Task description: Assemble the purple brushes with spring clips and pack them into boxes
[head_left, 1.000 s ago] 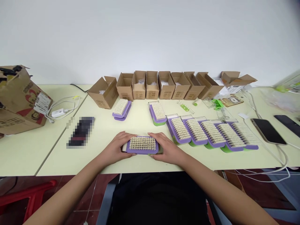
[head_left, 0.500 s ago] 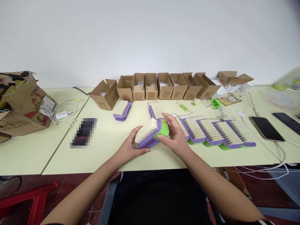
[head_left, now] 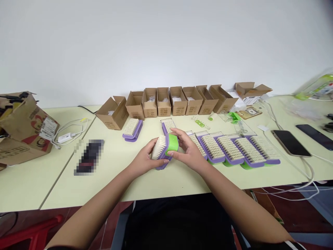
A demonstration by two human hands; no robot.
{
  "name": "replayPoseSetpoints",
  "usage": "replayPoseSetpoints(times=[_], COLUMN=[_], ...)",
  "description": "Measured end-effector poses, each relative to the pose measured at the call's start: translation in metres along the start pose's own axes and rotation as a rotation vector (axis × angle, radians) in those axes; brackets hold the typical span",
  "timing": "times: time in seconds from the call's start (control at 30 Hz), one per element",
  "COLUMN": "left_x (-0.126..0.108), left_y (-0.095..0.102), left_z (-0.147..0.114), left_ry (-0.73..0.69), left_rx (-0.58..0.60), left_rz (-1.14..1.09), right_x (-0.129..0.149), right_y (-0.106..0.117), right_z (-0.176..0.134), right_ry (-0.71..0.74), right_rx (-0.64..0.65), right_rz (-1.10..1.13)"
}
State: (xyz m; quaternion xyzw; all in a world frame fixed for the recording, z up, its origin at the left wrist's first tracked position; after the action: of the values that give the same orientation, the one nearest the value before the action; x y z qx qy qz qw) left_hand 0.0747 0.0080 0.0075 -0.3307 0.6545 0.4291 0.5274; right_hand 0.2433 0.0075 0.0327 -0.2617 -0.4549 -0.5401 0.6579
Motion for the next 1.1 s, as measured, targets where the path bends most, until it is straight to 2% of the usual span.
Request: replayPoseSetpoints(times=[0.13,0.3,0.37,0.43,0.5,0.57,0.63,0.7,0.77,0.83,0.87,0.9,0.93,0.97,1.07,1.1], left_x=[-0.011,-0.015,-0.01,-0.004,0.003,0.01,0.008,0.005,0.003,0.004,0.006,0.01,0.015,0.021,0.036,0.04], left_y=[0.004,0.008,0.012,0.019,0.02,0.006,-0.012,-0.016,-0.013,-0.003,0.002,0.008,0.013,0.017,0.028,0.03], left_z=[0.01,0.014,0.015,0.015,0.013,0.016,0.021,0.024,0.028,0.031,0.031,0.031,0.031,0.03,0.025,0.023], left_ry=[-0.042,-0.183,-0.17,-0.123,-0.047,0.057,0.144,0.211,0.268,0.292,0.305,0.322,0.344,0.365,0.405,0.425], left_rx=[-0.073,-0.083,-0.12,-0.249,-0.374,-0.377,-0.322,-0.337,-0.297,-0.25,-0.226,-0.205,-0.183,-0.166,-0.156,-0.162], left_rz=[0.1,0.295,0.275,0.116,-0.184,-0.522,-0.772,-0.931,-1.02,-1.03,-1.022,-1.014,-1.01,-1.009,-1.028,-1.041], right_x=[0.001,0.008,0.006,0.002,-0.002,-0.003,-0.002,0.006,0.019,0.032,0.037,0.041,0.042,0.042,0.015,0.0], right_y=[0.01,0.024,0.029,0.032,0.029,0.018,0.0,-0.021,-0.038,-0.032,-0.013,0.017,0.058,0.105,0.262,0.306], right_z=[0.003,0.005,0.005,0.005,0.003,-0.005,-0.017,-0.027,-0.032,-0.031,-0.028,-0.023,-0.016,-0.009,0.0,0.0], right_ry=[-0.026,-0.074,-0.112,-0.116,-0.061,0.013,0.064,0.119,0.189,0.238,0.244,0.23,0.191,0.14,-0.229,-0.345], right_rx=[0.065,0.256,0.22,0.076,-0.11,-0.269,-0.353,-0.305,-0.126,0.043,0.069,0.036,-0.027,-0.114,-0.354,-0.384], right_rz=[-0.082,-0.32,-0.298,-0.191,-0.112,-0.135,-0.241,-0.352,-0.44,-0.539,-0.607,-0.684,-0.766,-0.85,-1.115,-1.155])
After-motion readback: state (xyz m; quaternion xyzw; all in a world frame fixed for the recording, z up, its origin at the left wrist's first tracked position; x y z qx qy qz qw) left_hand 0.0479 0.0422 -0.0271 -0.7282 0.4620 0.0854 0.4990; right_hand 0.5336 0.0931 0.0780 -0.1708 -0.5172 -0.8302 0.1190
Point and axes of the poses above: each hand's wrist, its own z-axis towards the middle knuckle, its own y-axis out of the back of the hand, x = y × z, the point moved 9 cm from there along z, towards the middle knuckle, and after that the axes turned 10 degrees about y, right-handed, at the moved point
